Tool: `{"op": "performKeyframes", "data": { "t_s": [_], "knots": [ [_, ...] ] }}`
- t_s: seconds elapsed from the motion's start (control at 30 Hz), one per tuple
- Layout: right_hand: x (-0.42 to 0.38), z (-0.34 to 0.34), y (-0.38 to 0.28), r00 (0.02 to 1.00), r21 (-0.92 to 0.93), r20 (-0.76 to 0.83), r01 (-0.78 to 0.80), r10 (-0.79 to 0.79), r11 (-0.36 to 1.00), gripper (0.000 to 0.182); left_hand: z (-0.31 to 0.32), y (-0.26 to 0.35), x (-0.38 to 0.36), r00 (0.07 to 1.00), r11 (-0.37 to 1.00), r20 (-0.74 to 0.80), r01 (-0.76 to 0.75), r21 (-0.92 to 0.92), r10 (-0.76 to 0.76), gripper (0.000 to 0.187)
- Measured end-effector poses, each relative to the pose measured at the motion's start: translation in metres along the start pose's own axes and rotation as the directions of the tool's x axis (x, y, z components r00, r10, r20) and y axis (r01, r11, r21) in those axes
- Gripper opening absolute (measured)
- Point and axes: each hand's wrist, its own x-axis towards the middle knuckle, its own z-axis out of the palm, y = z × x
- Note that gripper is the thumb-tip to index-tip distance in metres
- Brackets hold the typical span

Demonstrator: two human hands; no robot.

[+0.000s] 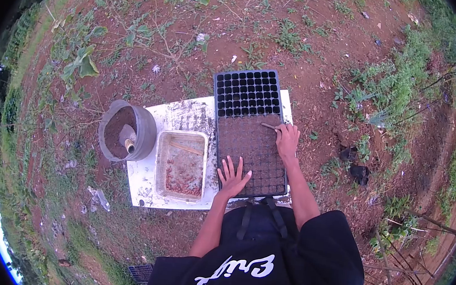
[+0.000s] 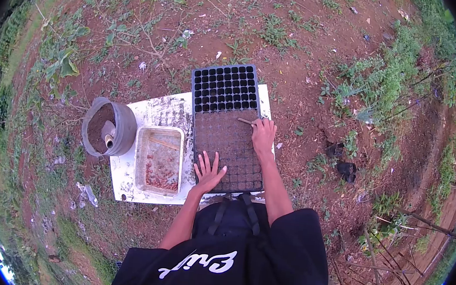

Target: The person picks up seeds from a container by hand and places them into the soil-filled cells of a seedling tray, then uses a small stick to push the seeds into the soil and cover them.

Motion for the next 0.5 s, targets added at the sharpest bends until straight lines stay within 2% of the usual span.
{"op": "performKeyframes", "data": {
  "t_s": [0.07, 0.17, 0.27, 0.5],
  "knots": [
    [0.006, -0.004, 0.004, 0.999, -0.050, 0.035, 0.005, -0.004, 0.999, 0.008, 0.000, 0.000, 0.000, 1.000, 1.000, -0.002, -0.001, 0.000, 0.001, 0.083],
    [0.010, -0.011, 0.010, 0.997, 0.015, 0.053, 0.055, -0.056, 0.998, 0.008, 0.000, 0.000, 0.000, 1.000, 1.000, -0.004, 0.007, -0.005, -0.007, 0.083],
    [0.009, -0.015, 0.013, 0.990, -0.016, 0.093, 0.108, -0.106, 0.994, 0.008, 0.001, -0.001, 0.001, 1.000, 1.000, -0.004, 0.000, -0.013, 0.000, 0.083],
    [0.030, -0.004, 0.020, 0.980, -0.057, 0.072, 0.191, -0.187, 0.980, 0.009, 0.001, -0.001, 0.001, 1.000, 1.000, -0.017, -0.003, -0.002, 0.003, 0.084]
  ]
}}
